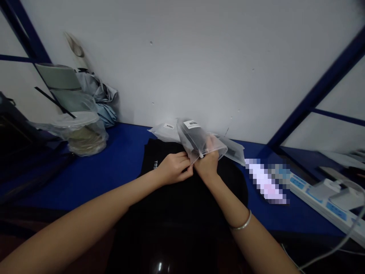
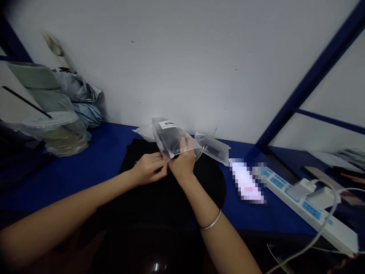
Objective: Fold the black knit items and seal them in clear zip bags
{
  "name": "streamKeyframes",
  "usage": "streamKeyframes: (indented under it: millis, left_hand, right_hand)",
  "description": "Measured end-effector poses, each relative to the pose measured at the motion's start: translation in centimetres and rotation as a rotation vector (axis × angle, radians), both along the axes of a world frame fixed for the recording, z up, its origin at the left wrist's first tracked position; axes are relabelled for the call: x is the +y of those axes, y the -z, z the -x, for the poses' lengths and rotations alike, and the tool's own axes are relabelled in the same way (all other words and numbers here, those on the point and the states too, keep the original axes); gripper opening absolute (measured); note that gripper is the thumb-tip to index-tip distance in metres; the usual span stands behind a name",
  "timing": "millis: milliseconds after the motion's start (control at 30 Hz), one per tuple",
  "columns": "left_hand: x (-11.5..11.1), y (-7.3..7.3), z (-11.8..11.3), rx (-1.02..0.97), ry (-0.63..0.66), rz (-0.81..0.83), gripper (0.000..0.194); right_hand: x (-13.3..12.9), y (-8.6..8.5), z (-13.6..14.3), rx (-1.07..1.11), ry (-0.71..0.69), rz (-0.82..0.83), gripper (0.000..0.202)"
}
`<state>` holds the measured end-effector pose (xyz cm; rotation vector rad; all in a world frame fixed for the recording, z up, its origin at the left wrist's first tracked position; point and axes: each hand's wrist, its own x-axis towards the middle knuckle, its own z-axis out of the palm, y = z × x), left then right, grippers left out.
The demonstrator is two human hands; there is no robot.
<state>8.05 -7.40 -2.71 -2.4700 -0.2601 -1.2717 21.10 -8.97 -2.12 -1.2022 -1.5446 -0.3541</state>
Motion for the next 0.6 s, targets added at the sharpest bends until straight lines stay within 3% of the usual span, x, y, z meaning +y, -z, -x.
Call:
streamKeyframes:
  millis: [233, 400, 533, 600]
  left_hand:
    - [-0.3, 0.2, 0.0, 0.077, 0.160, 0.138, 0.031]
    - [-0.3, 0.4, 0.0, 0.012, -0.061, 0.195, 0.022]
    - [0.1, 0.7, 0.0, 0.139, -0.232, 0.287, 0.015]
    - [0.4, 0.8, -0.1, 0.197, -0.250, 0.320, 0.012]
  right_hand:
    - [0.4, 0.7, -0.5, -0.086, 0.046, -0.102, 0.039]
    - [0.4, 0.6, -0.2, 0.035, 0.013, -0.131, 0.046]
    - [0.3, 0.8, 0.5, 0.134, -0.029, -0.110, 0.053]
    - [0.3, 1.0, 0.7, 0.129, -0.038, -0.106, 0.057]
